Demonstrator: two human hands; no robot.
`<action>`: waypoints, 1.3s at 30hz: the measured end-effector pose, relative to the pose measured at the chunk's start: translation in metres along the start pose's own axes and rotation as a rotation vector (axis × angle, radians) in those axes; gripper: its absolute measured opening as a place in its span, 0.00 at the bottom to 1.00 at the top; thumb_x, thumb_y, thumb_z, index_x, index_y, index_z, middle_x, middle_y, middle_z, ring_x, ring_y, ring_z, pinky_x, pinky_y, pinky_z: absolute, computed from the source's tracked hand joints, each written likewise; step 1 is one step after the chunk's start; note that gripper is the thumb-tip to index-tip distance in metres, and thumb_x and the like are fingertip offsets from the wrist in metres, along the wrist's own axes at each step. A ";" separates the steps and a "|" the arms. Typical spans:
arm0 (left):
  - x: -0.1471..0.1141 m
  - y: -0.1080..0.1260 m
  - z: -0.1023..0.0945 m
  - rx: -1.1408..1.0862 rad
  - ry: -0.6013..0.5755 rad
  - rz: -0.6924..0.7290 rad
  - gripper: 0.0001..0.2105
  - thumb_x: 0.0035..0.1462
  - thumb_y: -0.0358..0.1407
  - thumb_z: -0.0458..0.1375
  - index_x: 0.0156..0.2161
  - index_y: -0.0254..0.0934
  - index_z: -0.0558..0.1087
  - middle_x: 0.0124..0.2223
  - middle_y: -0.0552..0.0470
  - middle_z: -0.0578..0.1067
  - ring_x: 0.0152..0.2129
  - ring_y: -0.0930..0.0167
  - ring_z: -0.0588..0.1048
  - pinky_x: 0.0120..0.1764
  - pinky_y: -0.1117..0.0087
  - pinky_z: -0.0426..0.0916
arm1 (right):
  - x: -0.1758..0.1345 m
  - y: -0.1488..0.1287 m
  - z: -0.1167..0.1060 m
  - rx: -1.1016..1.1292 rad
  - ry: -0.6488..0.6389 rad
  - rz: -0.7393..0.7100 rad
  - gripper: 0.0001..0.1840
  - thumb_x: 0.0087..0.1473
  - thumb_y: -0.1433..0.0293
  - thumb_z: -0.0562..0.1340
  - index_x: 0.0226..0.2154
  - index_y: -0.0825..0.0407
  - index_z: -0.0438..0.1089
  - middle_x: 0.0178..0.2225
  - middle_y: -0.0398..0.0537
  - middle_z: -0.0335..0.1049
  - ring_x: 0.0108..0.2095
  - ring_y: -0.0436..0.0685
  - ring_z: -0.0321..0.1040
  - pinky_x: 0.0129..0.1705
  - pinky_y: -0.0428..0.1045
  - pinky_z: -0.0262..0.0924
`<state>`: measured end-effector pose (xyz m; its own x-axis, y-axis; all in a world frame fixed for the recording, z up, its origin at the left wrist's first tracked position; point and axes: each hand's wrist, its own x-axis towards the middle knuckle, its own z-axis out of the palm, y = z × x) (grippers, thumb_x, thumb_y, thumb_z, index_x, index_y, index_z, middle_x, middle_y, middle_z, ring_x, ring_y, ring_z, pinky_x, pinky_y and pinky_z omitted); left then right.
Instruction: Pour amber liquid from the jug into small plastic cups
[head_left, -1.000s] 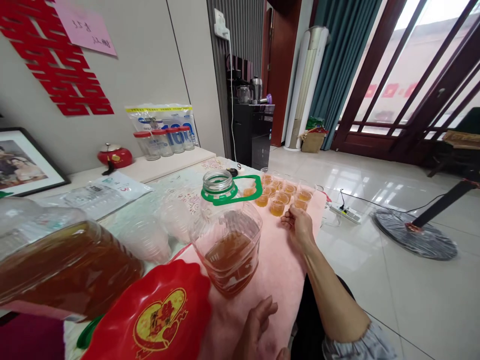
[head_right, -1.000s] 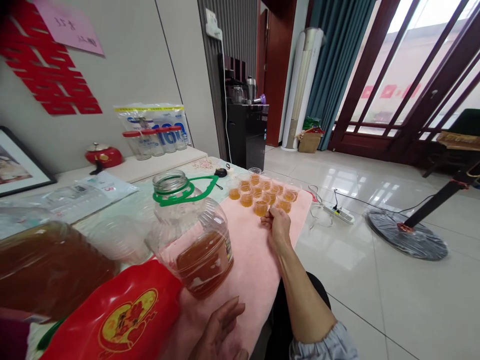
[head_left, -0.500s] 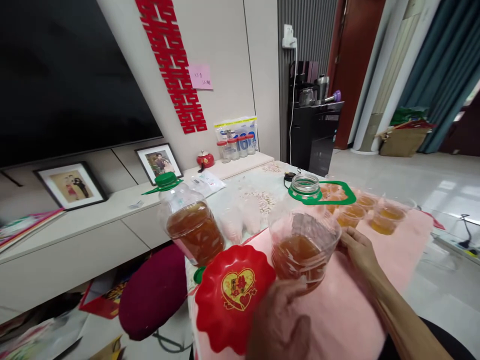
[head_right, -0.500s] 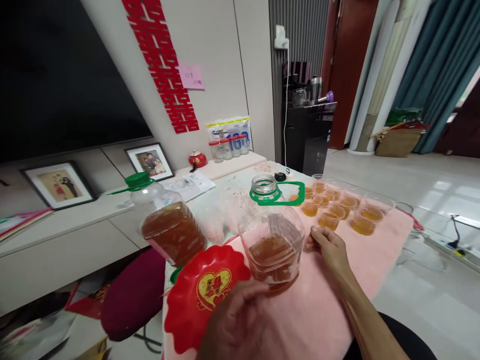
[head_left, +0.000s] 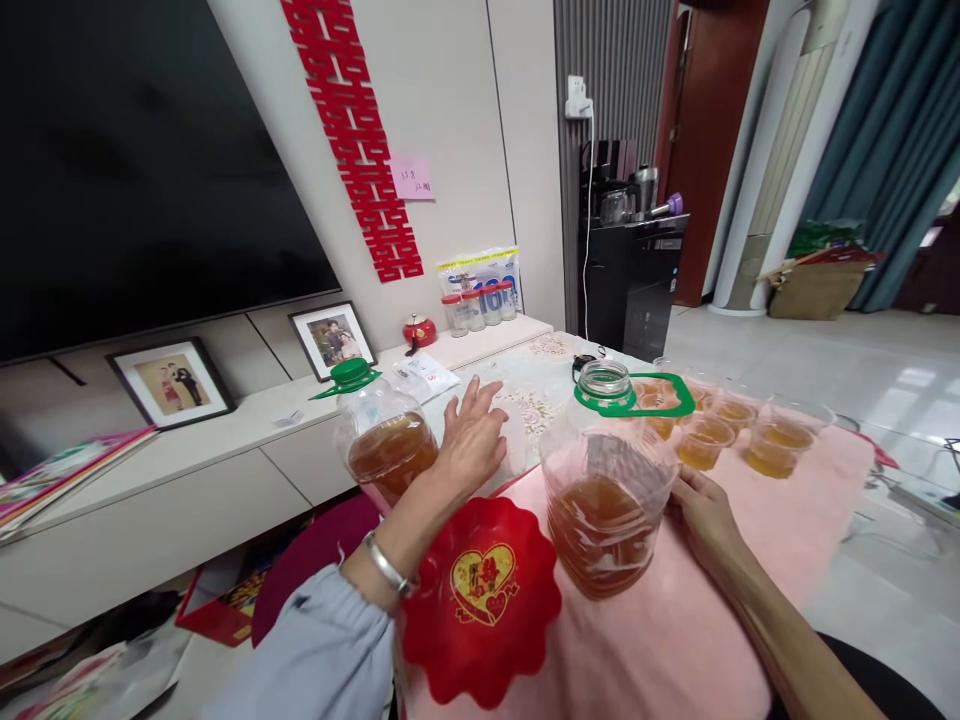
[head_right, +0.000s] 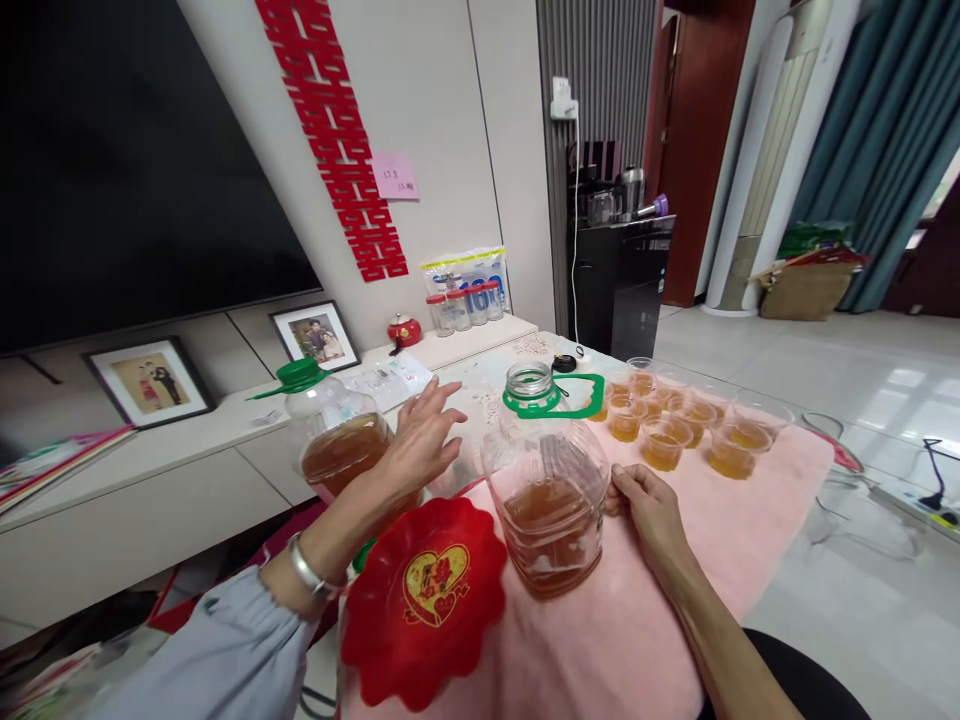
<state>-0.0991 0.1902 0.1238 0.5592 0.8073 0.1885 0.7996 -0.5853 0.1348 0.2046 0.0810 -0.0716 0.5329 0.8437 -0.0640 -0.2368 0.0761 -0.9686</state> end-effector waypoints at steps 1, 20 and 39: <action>0.005 0.001 0.002 0.026 -0.031 0.003 0.17 0.59 0.22 0.58 0.51 0.31 0.80 0.79 0.42 0.56 0.80 0.47 0.43 0.77 0.30 0.46 | 0.001 0.000 0.000 -0.001 -0.001 0.011 0.16 0.71 0.60 0.69 0.34 0.53 0.73 0.29 0.37 0.72 0.26 0.48 0.70 0.31 0.46 0.71; 0.024 -0.011 0.015 0.044 -0.081 -0.049 0.09 0.61 0.24 0.61 0.40 0.34 0.84 0.76 0.44 0.64 0.79 0.53 0.50 0.77 0.30 0.45 | 0.004 -0.002 -0.001 -0.041 -0.003 0.083 0.13 0.71 0.61 0.69 0.39 0.54 0.75 0.33 0.39 0.75 0.28 0.48 0.72 0.32 0.47 0.72; 0.027 -0.005 -0.014 -0.021 -0.028 -0.118 0.11 0.68 0.27 0.58 0.44 0.34 0.84 0.72 0.43 0.69 0.77 0.55 0.57 0.77 0.35 0.51 | 0.012 0.011 -0.007 -0.049 -0.018 0.054 0.13 0.71 0.60 0.69 0.39 0.54 0.75 0.33 0.40 0.75 0.29 0.49 0.72 0.32 0.47 0.72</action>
<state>-0.0912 0.2135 0.1419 0.4679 0.8721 0.1431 0.8553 -0.4876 0.1749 0.2136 0.0886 -0.0850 0.5060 0.8552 -0.1122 -0.2244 0.0049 -0.9745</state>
